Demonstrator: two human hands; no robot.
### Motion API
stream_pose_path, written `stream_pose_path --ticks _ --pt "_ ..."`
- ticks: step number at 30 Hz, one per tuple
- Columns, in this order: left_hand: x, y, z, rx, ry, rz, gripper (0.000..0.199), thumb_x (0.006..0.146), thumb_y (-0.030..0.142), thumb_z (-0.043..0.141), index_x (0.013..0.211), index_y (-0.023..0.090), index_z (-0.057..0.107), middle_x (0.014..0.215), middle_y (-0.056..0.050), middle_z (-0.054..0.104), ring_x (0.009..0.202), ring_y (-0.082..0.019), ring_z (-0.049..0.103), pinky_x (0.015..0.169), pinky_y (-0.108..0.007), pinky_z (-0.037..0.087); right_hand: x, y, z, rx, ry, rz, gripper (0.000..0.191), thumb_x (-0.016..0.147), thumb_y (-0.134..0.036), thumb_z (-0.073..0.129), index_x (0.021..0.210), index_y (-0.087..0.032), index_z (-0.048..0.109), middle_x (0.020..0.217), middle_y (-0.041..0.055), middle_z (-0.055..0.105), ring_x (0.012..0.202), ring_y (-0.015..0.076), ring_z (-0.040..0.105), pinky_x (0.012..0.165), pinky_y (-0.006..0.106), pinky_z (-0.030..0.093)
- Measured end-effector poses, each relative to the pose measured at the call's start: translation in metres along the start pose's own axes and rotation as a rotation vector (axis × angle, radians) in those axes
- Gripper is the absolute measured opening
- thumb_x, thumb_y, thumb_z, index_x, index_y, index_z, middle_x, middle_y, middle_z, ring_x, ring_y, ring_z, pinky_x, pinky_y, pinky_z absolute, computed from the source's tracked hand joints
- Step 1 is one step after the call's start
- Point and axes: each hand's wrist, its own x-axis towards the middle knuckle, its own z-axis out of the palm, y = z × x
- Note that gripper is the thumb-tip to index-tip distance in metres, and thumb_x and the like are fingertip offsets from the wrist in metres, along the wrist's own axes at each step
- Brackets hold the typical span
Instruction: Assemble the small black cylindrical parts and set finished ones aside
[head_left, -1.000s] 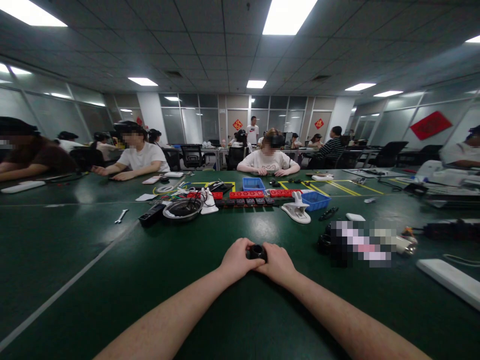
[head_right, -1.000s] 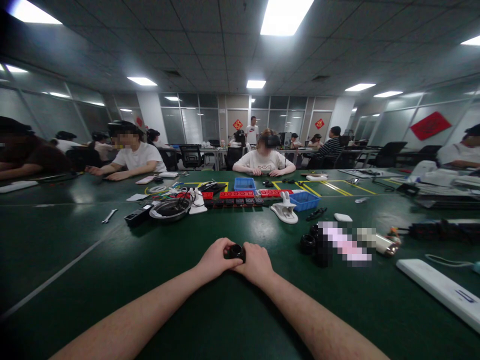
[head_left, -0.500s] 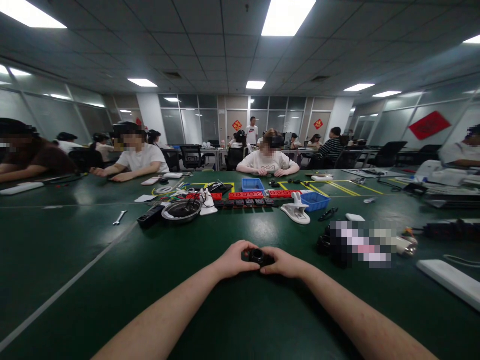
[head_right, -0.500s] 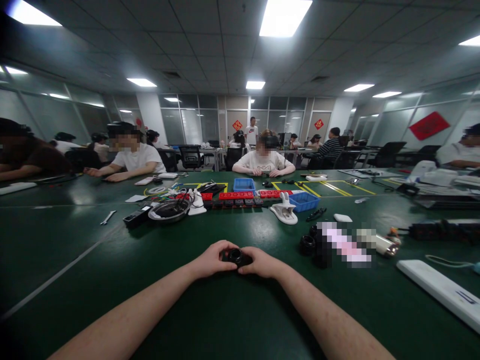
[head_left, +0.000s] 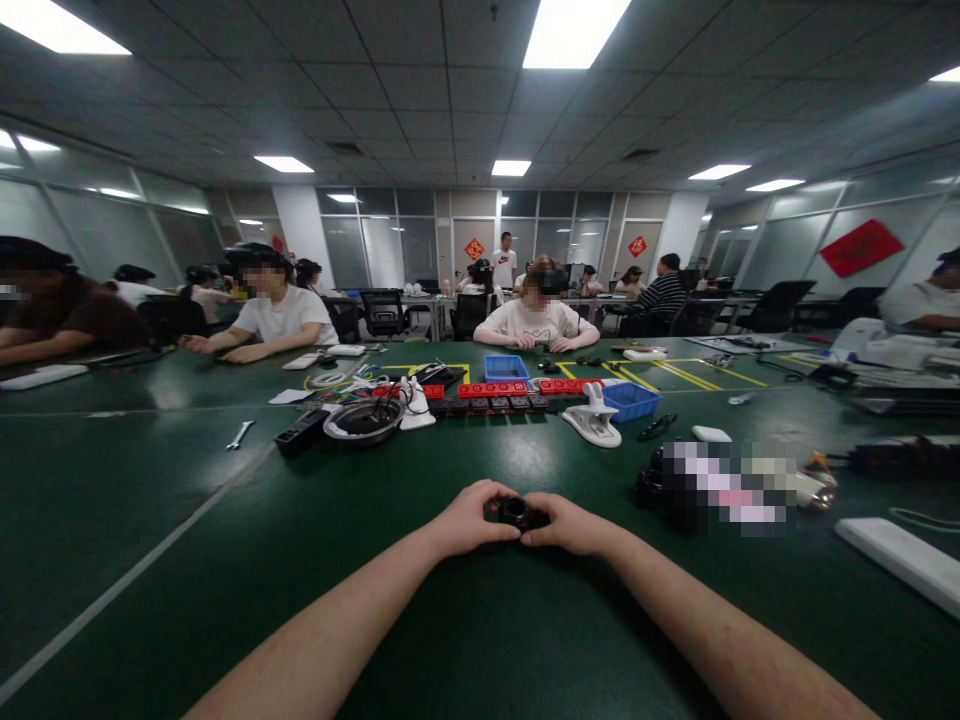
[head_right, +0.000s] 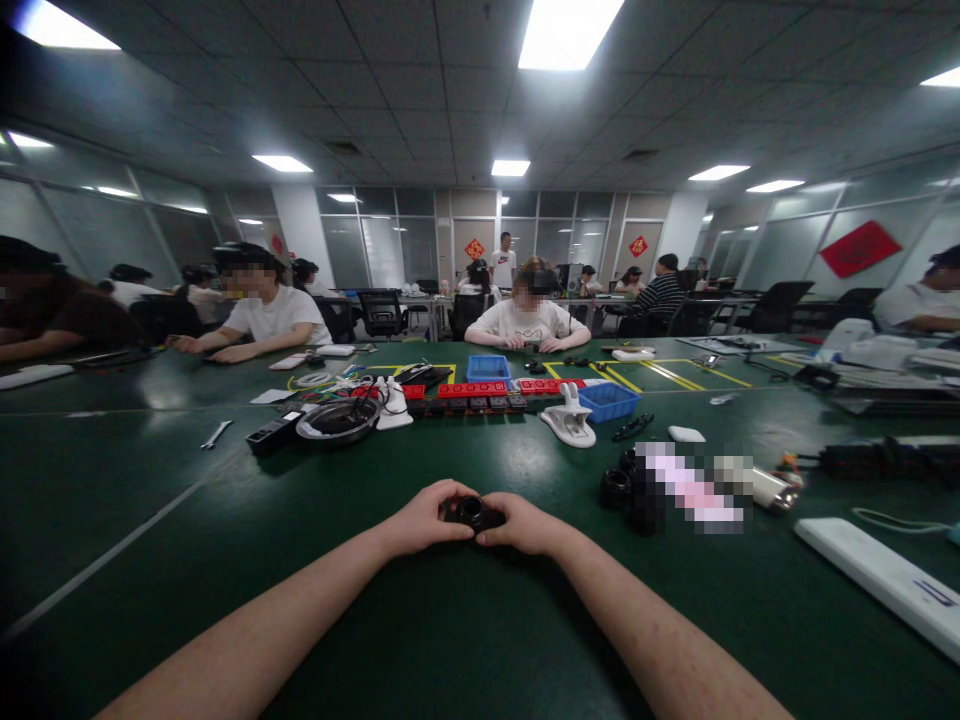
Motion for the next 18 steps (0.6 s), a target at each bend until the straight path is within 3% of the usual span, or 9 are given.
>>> stream_pose_path --ticks 6,11,15,18 --pt "0.000 0.004 0.002 -0.013 0.011 -0.041 0.043 0.057 0.036 0.066 0.094 0.018 0.055 0.087 -0.003 0.052 0.077 -0.016 0.049 0.064 -0.025 0.039 0.001 0.005 0.000 -0.089 0.043 0.026 0.033 0.061 -0.025 0.063 0.092 -0.015 0.053 0.081 -0.0006 0.056 0.074 0.0145 0.051 0.063 0.024 0.039" --pt "-0.002 0.013 0.012 0.022 0.160 -0.145 0.040 0.053 0.038 0.068 0.084 0.016 0.054 0.084 -0.002 0.051 0.073 -0.016 0.049 0.063 -0.025 0.039 0.007 0.014 0.013 -0.395 0.284 0.120 0.036 0.052 -0.037 0.067 0.075 -0.016 0.049 0.067 -0.0028 0.051 0.061 0.0120 0.046 0.050 0.020 0.031" --pt "-0.002 0.012 0.021 0.064 0.296 -0.218 0.039 0.053 0.038 0.068 0.082 0.017 0.053 0.082 -0.002 0.051 0.074 -0.016 0.049 0.063 -0.025 0.039 0.011 0.011 0.028 -0.677 0.451 0.247 0.042 0.056 -0.052 0.060 0.075 -0.016 0.049 0.068 0.0021 0.053 0.061 0.0157 0.049 0.052 0.024 0.030" --pt "-0.001 0.009 0.018 0.041 0.277 -0.178 0.037 0.054 0.036 0.068 0.082 0.016 0.053 0.083 -0.002 0.051 0.074 -0.016 0.050 0.064 -0.025 0.040 0.010 0.006 0.030 -0.726 0.455 0.200 0.047 0.055 -0.056 0.058 0.081 -0.016 0.052 0.077 0.0054 0.056 0.072 0.0210 0.051 0.060 0.028 0.034"
